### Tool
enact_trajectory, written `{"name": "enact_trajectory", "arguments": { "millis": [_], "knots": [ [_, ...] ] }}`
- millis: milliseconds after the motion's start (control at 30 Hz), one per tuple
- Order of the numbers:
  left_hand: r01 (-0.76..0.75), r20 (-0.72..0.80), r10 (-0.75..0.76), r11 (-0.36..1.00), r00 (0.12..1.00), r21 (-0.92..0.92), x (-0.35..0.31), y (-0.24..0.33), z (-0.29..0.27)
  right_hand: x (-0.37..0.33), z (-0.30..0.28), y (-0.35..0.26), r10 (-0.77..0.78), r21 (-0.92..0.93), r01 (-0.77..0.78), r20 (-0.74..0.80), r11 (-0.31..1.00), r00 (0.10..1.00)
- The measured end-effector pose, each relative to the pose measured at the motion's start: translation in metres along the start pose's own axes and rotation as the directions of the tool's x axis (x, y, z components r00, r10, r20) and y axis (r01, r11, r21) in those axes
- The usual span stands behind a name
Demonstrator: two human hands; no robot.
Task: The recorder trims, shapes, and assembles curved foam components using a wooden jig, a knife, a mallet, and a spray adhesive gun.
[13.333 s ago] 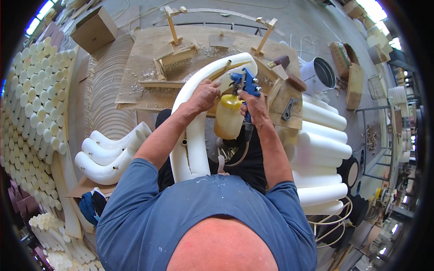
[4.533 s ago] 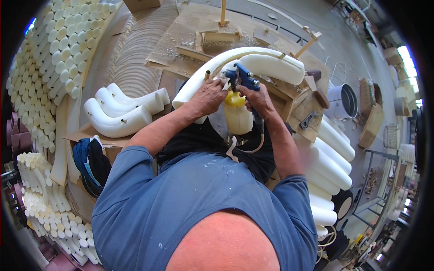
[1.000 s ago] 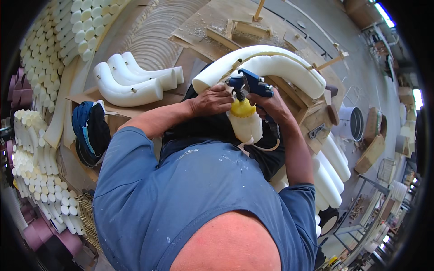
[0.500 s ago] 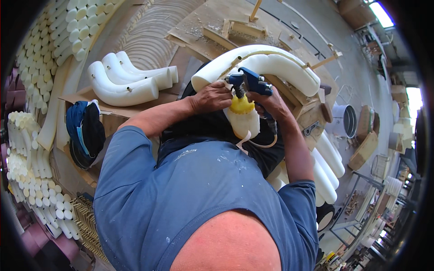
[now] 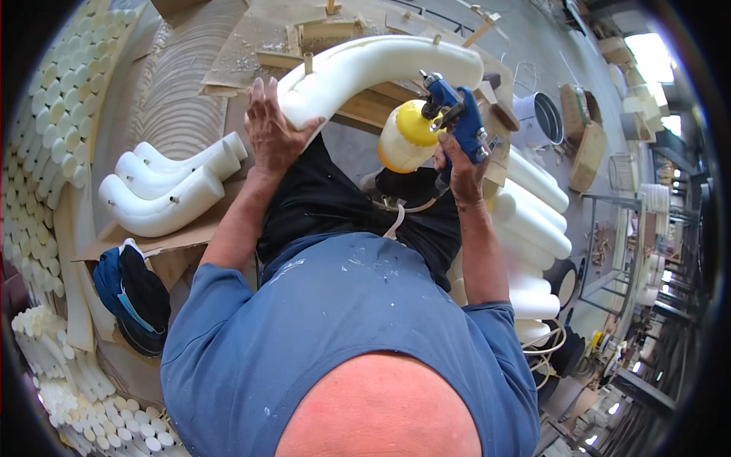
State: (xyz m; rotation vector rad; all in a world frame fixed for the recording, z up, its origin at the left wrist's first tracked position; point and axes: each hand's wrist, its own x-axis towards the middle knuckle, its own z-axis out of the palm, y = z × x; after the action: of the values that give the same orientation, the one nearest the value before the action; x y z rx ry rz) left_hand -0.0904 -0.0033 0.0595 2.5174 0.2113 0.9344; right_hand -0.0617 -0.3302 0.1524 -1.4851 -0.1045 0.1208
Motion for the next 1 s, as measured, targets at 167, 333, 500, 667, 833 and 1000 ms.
{"name": "enact_trajectory", "arguments": {
  "millis": [167, 333, 500, 667, 833, 1000],
  "knots": [
    [0.203, 0.095, -0.191, 0.969, 0.977, -0.143, 0.044, -0.029, 0.008, 0.012, 0.000, 0.021, -0.151, -0.395, 0.311, 0.385, 0.864, 0.910],
    [0.444, 0.221, -0.394, 0.854, 0.892, -0.270, 0.062, -0.054, 0.008, 0.030, 0.008, 0.118, 0.113, -0.339, 0.109, 0.572, 0.934, 0.812],
    [0.416, 0.193, -0.374, 0.869, 0.907, -0.267, 0.053, -0.053, -0.002, 0.046, 0.022, 0.255, 0.500, -0.520, -0.233, 0.461, 0.822, 0.733],
    [0.482, 0.294, -0.398, 0.814, 0.869, -0.324, 0.042, -0.038, -0.007, 0.050, 0.024, 0.384, 0.290, -0.576, -0.097, 0.254, 0.812, 0.923],
    [0.397, 0.296, -0.307, 0.861, 0.904, -0.319, 0.035, -0.005, 0.002, 0.090, -0.024, 0.476, -0.247, -0.889, 0.174, 0.071, 0.425, 0.966],
    [0.199, 0.265, -0.159, 0.971, 0.951, -0.132, 0.014, 0.018, -0.010, 0.131, -0.035, 0.484, -0.058, -0.827, 0.171, 0.167, 0.536, 0.984]
  ]
}}
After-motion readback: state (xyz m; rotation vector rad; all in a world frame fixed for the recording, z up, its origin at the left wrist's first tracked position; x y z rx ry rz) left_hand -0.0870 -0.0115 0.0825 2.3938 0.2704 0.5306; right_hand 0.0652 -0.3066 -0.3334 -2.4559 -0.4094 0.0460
